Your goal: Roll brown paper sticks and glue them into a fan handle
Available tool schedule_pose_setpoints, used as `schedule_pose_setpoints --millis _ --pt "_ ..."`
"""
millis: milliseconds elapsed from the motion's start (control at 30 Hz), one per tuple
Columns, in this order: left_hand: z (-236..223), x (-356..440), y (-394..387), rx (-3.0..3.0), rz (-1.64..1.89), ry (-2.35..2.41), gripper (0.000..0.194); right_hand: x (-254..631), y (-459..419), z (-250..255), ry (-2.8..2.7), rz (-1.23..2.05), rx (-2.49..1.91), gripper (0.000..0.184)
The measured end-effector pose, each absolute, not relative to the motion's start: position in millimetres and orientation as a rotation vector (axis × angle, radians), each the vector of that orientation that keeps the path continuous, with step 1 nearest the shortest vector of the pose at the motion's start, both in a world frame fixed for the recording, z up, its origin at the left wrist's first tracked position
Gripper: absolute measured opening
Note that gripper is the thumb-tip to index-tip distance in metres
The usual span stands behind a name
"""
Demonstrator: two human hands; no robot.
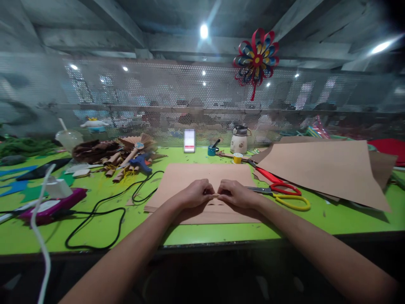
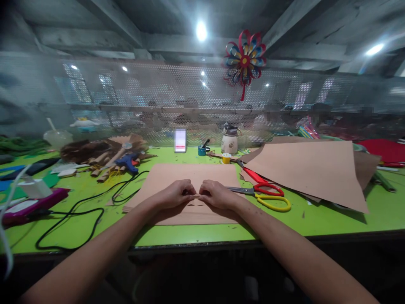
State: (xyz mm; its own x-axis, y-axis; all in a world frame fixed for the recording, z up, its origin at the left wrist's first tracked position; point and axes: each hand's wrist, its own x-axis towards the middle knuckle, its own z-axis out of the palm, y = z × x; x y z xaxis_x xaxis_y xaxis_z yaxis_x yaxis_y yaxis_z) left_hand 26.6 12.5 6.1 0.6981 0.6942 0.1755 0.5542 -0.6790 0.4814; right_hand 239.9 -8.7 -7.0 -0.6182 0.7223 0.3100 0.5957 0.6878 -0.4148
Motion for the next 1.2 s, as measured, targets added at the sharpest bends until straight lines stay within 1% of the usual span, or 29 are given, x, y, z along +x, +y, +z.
schedule_pose_setpoints --millis 267,467,667,900,1033,1200 --pt "6 29 14 2.559 0.501 0.95 0.028 232 -17 -4 -2.444 0.259 -1.06 0.016" --pt "2 23 12 2.66 0.517 0.856 0.028 233 -16 -1 -2.456 0.319 -1.069 0.013" --pt "-1 19 6 2.684 0.517 0.89 0.033 238 -21 0 -2.468 0.332 -1.055 0.006" --pt "4 14 1 2.636 0.489 0.889 0.034 247 -29 7 -2.438 0.408 -1.113 0.009" --pt "9 12 -2 2.578 0.447 0.873 0.038 253 -34 7 -2.404 0.372 -1.121 0.012" --pt "12 12 -7 2.561 0.458 0.873 0.038 254 -36 10 -2.46 0.352 -1.099 0.018"
